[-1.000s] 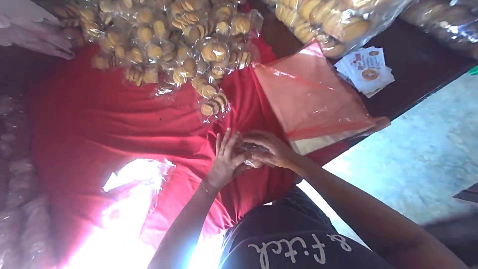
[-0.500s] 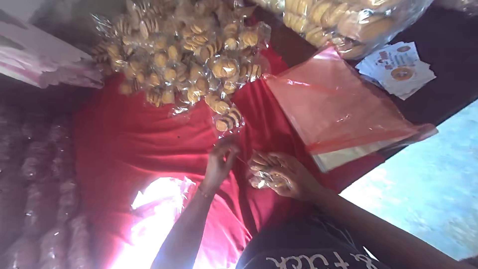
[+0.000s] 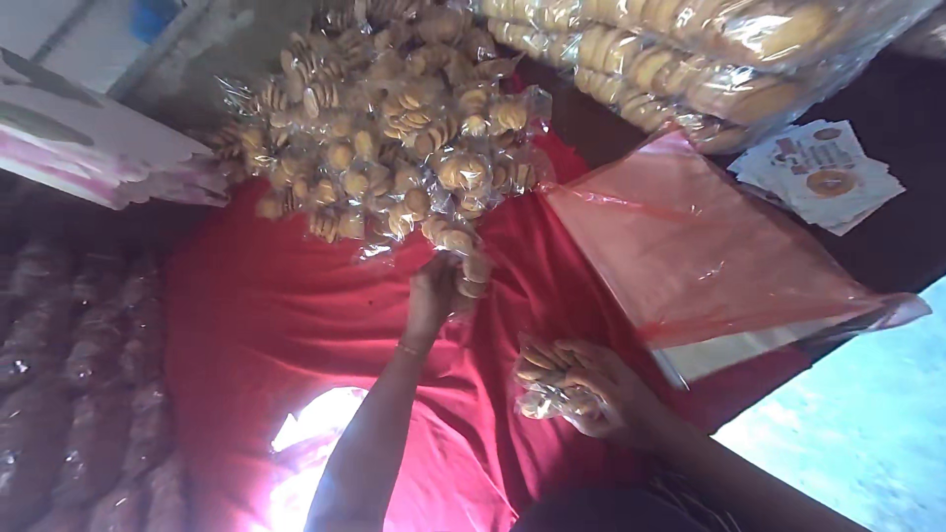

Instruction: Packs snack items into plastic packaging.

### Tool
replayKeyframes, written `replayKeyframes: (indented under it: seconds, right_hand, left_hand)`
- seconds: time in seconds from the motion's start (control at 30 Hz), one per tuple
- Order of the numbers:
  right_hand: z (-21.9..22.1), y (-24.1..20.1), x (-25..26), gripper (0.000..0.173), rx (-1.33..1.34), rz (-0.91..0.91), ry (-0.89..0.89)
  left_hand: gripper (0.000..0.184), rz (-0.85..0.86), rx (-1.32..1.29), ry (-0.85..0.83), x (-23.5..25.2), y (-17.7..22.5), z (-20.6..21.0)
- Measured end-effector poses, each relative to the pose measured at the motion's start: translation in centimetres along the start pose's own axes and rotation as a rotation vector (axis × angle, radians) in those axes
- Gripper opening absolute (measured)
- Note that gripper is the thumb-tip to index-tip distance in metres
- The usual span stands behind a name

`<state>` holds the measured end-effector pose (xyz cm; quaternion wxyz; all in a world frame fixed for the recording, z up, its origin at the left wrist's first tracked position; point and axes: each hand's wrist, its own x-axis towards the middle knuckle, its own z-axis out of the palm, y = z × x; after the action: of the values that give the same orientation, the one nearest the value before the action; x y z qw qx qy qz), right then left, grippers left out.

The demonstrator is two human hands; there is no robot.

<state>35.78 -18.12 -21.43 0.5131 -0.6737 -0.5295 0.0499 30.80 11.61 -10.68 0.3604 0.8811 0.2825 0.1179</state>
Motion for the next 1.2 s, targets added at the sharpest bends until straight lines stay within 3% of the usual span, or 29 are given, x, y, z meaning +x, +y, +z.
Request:
replayKeyframes:
  seconds: [0.1,0.17,0.27,0.33,0.43,0.53,0.6,0.67,0.8,0.97,1.1,1.2]
  right_hand:
    - [0.2,0.0,-0.2,0.039,0.013,0.011,0.003]
    - [0.1,0.0,-0.1,0.040,0.022,0.009,-0.003]
    - [0.0,0.0,0.0,0.040,0.019,0.011,0.006]
    - [0.2,0.1,-0.1,0.040,0.007,0.021,0.010]
    - [0.2,-0.2,0.2,0.039,-0.002,0.014,0.009]
    - [0.2,-0.1,0.1,0.040,0.004,-0.004,0.010]
    - [0.1,0.1,0.0,0.041,0.006,-0.003,0.004]
    - [0.0,0.2,-0.1,0.042,0.001,0.012,-0.011]
    - [-0.1,0.0,-0.6,0.044,0.058,0.046,0.001]
    - [-2.0,-1.8,-2.1,0.045,0.227,0.056,-0.120]
    - [-2.3,-3.8,-2.1,0.043,0.327,-0.047,-0.280]
    - [-1.7,-4.7,-0.1,0.040,0.405,-0.099,-0.414]
  left_hand:
    - [0.044,-0.439,-0.536,-0.158,0.0,-3.2,-2.0]
    - [0.036,-0.453,-0.646,-0.278,-0.7,-3.8,-2.7]
    - [0.024,-0.364,-0.536,-0.317,-1.2,-0.2,-1.4]
    - [0.023,-0.308,-0.456,-0.160,-0.3,2.6,1.1]
    - [0.036,-0.117,0.015,0.047,2.9,4.4,5.1]
    - [0.041,-0.119,0.391,0.101,5.8,3.5,8.0]
    - [0.043,-0.255,0.420,0.109,6.6,1.3,7.9]
    - [0.039,-0.283,0.402,0.089,6.3,-0.4,6.5]
    - [0.027,0.033,0.200,-0.016,0.3,-2.8,1.8]
    - [0.029,0.028,-0.326,-0.233,-11.1,-3.6,-1.0]
    - [0.030,0.107,-0.178,-0.267,-14.2,-2.9,0.1]
    - [0.029,0.162,-0.233,-0.346,-14.6,-0.6,0.7]
